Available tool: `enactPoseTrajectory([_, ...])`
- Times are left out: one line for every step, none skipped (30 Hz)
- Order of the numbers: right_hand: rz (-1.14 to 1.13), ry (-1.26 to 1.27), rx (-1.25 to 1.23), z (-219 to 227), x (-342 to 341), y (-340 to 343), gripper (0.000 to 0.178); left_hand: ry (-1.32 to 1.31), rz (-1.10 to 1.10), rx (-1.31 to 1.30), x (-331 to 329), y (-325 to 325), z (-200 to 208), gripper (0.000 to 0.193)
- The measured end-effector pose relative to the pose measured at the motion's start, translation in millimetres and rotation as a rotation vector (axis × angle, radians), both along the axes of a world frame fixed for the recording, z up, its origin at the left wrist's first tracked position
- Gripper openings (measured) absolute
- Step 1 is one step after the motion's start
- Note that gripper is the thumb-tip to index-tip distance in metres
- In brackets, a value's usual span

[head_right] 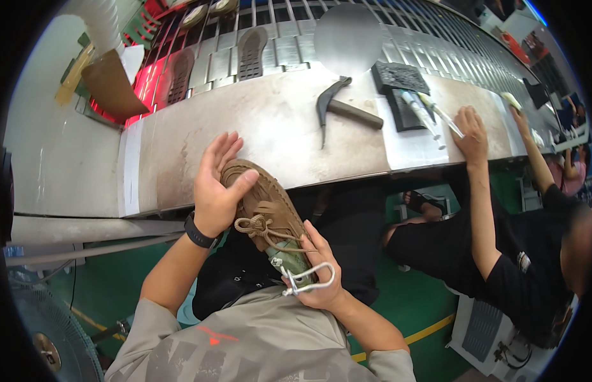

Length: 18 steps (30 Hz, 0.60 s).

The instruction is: The person fits a rubber sole onto a shoe upper by hand and uses a hammer to pound the edges of the sole, ensuring it is firmly attached. They pick up multiple shoes and soles from the conveyor belt to repeat the assembly process.

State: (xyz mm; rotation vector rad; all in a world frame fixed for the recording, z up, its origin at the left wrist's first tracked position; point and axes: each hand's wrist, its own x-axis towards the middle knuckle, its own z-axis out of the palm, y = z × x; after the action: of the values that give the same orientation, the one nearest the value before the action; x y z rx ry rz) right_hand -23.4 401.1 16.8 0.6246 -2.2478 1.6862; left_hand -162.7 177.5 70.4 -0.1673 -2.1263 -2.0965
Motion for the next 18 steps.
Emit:
enactPoseTrajectory([-0.027, 0.107, 0.049, -9, 1, -2, 0.092, -0.065, -0.063, 0.171, -2, -1, 5, 0.092])
enactPoseTrajectory([-0.022, 0.099, 0.040, -17, -4, -5, 0.092, -0.073, -0.057, 0.162, -5, -3, 9, 0.092])
enactPoseTrajectory([-0.038, 0.181, 0.094, -26, -11, -6, 0.094, 0.007, -0.070, 0.148, -7, -5, 13, 0.091])
enactPoseTrajectory([-0.055, 0.262, 0.149, -34, -18, -6, 0.096, 0.086, -0.085, 0.134, -11, -6, 13, 0.090])
enactPoseTrajectory([-0.018, 0.180, 0.178, -43, -23, -5, 0.100, 0.034, -0.113, 0.124, -16, -4, 10, 0.097])
enactPoseTrajectory([-0.019, 0.127, 0.182, -54, -29, -8, 0.100, -0.074, -0.170, 0.194, -13, 4, 8, 0.101])
enactPoseTrajectory([-0.027, 0.092, 0.171, -64, -30, -12, 0.101, -0.126, -0.276, 0.222, -6, 3, 7, 0.101])
enactPoseTrajectory([-0.043, 0.058, 0.159, -70, -32, -16, 0.101, -0.181, -0.383, 0.253, 2, 4, 7, 0.101])
enactPoseTrajectory([-0.049, 0.027, 0.146, -77, -35, -17, 0.101, -0.200, -0.390, 0.242, 10, 5, 10, 0.100])
enactPoseTrajectory([-0.050, 0.009, 0.135, -83, -36, -16, 0.102, -0.217, -0.389, 0.243, 9, 4, 6, 0.100])
enactPoseTrajectory([-0.050, -0.012, 0.127, -86, -38, -15, 0.102, -0.178, -0.422, 0.186, 9, 0, 2, 0.099])
enactPoseTrajectory([-0.051, -0.032, 0.119, -90, -38, -15, 0.103, -0.140, -0.455, 0.130, 8, -2, -1, 0.098])
enactPoseTrajectory([-0.051, -0.051, 0.112, -93, -37, -15, 0.103, -0.134, -0.442, 0.127, 7, -3, -4, 0.089])
enactPoseTrajectory([-0.054, -0.060, 0.105, -95, -38, -15, 0.103, -0.143, -0.441, 0.128, 6, -4, -3, 0.089])
enactPoseTrajectory([-0.054, -0.067, 0.100, -96, -39, -15, 0.104, -0.136, -0.472, 0.080, 4, -6, -1, 0.082])
enactPoseTrajectory([-0.056, -0.075, 0.095, -96, -38, -15, 0.104, -0.129, -0.502, 0.032, 3, -8, 1, 0.075])
enactPoseTrajectory([-0.057, -0.085, 0.091, -98, -38, -16, 0.105, -0.140, -0.503, 0.034, 1, -8, 1, 0.075])
enactPoseTrajectory([-0.059, -0.095, 0.089, -99, -39, -16, 0.105, -0.139, -0.506, 0.034, 0, -8, 1, 0.069])
